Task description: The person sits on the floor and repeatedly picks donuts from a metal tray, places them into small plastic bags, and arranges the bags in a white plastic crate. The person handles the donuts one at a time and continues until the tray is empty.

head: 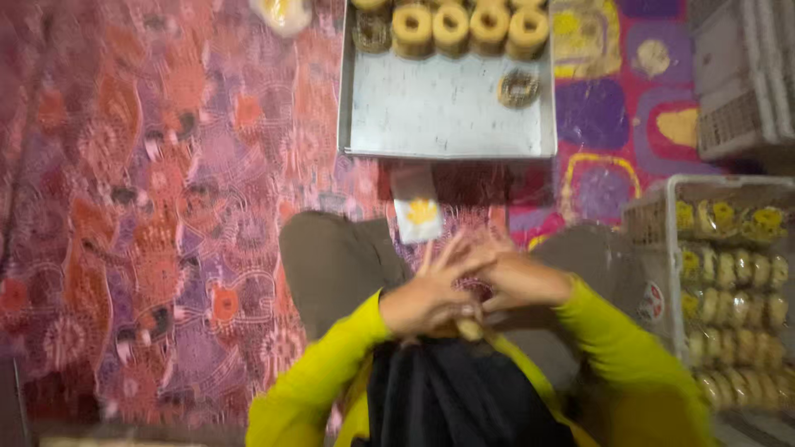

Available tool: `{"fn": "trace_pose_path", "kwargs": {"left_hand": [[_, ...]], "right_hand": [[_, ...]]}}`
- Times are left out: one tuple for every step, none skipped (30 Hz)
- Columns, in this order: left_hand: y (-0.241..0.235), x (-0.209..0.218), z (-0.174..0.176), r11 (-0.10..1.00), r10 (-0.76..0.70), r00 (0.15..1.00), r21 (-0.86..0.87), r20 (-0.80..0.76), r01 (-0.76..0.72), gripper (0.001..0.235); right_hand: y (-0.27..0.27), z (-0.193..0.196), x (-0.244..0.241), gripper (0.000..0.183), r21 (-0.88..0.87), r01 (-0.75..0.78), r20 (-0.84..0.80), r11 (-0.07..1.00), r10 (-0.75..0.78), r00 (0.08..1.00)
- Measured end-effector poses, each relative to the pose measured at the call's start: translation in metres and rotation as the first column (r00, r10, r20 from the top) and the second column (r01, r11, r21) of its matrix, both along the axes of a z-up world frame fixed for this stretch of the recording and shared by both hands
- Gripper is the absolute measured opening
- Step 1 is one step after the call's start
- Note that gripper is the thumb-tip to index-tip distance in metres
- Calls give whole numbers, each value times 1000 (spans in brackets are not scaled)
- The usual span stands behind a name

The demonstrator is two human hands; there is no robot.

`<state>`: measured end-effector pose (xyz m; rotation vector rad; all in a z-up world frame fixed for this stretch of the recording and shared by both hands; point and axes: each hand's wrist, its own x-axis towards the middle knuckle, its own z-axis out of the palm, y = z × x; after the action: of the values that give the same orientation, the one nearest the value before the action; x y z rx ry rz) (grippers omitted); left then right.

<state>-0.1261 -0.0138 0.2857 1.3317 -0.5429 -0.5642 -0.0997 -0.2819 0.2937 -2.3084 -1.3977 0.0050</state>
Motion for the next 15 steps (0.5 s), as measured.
{"fn": "trace_pose_path", "kwargs": {"left_hand": [[-2, -10, -10, 984, -2, 989, -177, -146, -24, 36], [-5, -4, -18, 939, -40, 968, -340, -247, -48, 36], [-8, 0, -24, 867, -96, 936, -490, -338, -88, 37], [-11, -5, -30, 801, -18, 915, -553, -404, -229, 44], [-14, -16, -35, 713, 50, 879, -599, -474, -364, 51], [-15, -25, -39, 605, 107, 829, -626, -548, -492, 59], [-14, -28, -44, 676, 331, 790, -454, -516, -580, 45], [-7, -32, -49, 695, 535, 725, -261, -434, -670, 31], [-1, -35, -54, 657, 704, 642, -65, -303, -751, 20], [7, -37, -62, 573, 818, 576, -91, -7, -815, 17], [19, -32, -71, 496, 848, 444, -140, 289, -857, 15], [34, -23, -80, 432, 843, 360, -103, 400, -896, 13], [51, -18, -89, 361, 816, 278, -73, 507, -930, 11], [67, -20, -98, 286, 762, 211, -26, 613, -958, 8], [80, -24, -107, 204, 687, 152, 12, 710, -979, 5]], "right_hand": [[7, -20, -24, 58, -61, 81, -547, 995, -102, 831], [22, -41, -38, 39, -150, 125, -891, 981, -189, 414], [40, -59, -53, 35, 180, 311, -847, 933, -14, 531], [54, -72, -66, 31, 495, 407, -741, 767, 128, 659], [73, -81, -78, 29, 521, 571, -821, 634, 188, 539], [91, -85, -85, 27, 495, 721, -869, 485, 271, 414], [104, -86, -81, 26, 419, 847, -882, 328, 370, 293], [116, -86, -72, 27, 303, 915, -890, 267, 423, 171], [127, -87, -57, 28, 174, 962, -876, 213, 480, 52], [133, -87, -48, 31, 20, 984, -839, 175, 538, -79], [137, -92, -35, 28, 139, 965, -856, 223, 517, 4], [143, -99, -14, 30, 269, 924, -858, 272, 504, 102], [148, -108, 2, 25, 415, 847, -893, 331, 326, 309], [152, -118, 14, 21, 527, 741, -843, 416, 152, 515], [157, -130, 19, 17, 597, 612, -714, 519, -4, 700]]}}
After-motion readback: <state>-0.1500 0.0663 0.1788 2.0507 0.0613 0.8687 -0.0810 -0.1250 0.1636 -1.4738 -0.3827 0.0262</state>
